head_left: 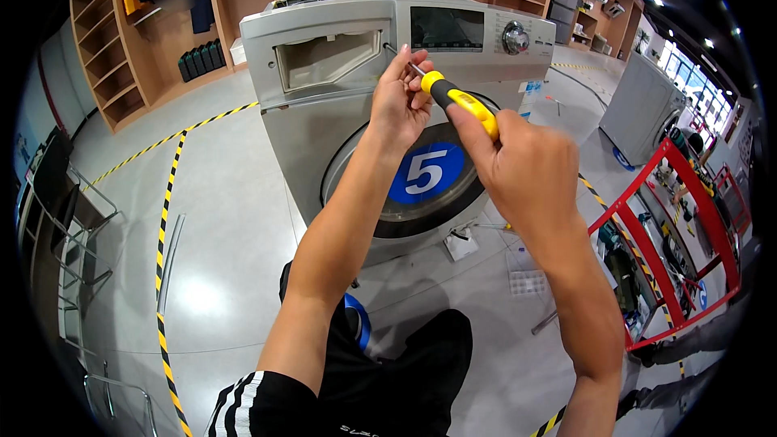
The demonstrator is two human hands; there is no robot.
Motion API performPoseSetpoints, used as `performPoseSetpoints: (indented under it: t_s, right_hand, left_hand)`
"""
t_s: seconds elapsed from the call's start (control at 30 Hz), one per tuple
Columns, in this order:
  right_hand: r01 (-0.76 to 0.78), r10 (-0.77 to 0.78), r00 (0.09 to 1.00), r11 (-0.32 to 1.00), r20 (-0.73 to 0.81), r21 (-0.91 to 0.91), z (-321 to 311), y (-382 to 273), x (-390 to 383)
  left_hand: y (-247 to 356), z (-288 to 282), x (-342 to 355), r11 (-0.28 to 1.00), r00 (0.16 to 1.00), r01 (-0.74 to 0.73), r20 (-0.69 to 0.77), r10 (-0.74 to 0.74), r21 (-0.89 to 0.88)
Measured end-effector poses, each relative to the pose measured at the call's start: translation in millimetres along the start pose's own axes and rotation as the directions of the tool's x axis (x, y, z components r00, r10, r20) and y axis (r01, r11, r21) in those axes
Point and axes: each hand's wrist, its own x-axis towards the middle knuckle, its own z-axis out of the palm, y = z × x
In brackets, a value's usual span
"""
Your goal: The person unscrews and removes a screw from the detergent dispenser housing using a screwdriver, pulls out the detergent tray, and then aligns and fits a metal support bracket onto the internal frame of the washing machine.
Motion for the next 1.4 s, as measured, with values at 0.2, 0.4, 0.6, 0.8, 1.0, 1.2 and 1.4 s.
performPoseSetpoints:
  t_s: [0.2, 0.4, 0.6, 0.8, 1.0, 1.2, 1.4]
  right_hand:
    - [0.229, -0.178, 0.946, 0.958, -0.272, 0.17, 6, 7, 0]
    - [-0.029, 0.028, 0.999, 0.999, 0.04, 0.028, -5, -2, 5]
    - [0.16, -0.123, 0.969, 0.974, -0.215, 0.163, 0, 1, -3]
    - [-0.021, 0.021, 0.998, 1.0, 0.065, -0.003, -4, -3, 2]
    - [0.176, -0.141, 0.962, 0.975, -0.235, 0.137, 0, 2, -1]
    - [-0.071, 0.068, 0.987, 0.997, 0.146, 0.017, -8, -9, 10]
    - [0.19, -0.149, 0.96, 0.968, -0.236, 0.162, 1, -2, 1]
  left_hand:
    - [-3, -9, 6, 1.0, 0.993, -0.019, 0.116, 0.02, -0.012]
    - [3, -10, 7, 1.0, 0.997, -0.001, 0.082, 0.002, -0.015]
    - [-1, -10, 9, 0.999, 0.991, 0.003, 0.134, 0.003, -0.043]
    - [3, -9, 6, 0.999, 0.996, -0.018, 0.09, 0.021, -0.032]
    - [-5, -8, 10, 1.0, 0.994, -0.005, 0.112, 0.008, -0.029]
    - [2, -12, 10, 0.998, 0.996, -0.023, 0.08, 0.027, -0.051]
    - [0, -6, 5, 0.999, 0.997, -0.022, 0.069, 0.024, -0.04]
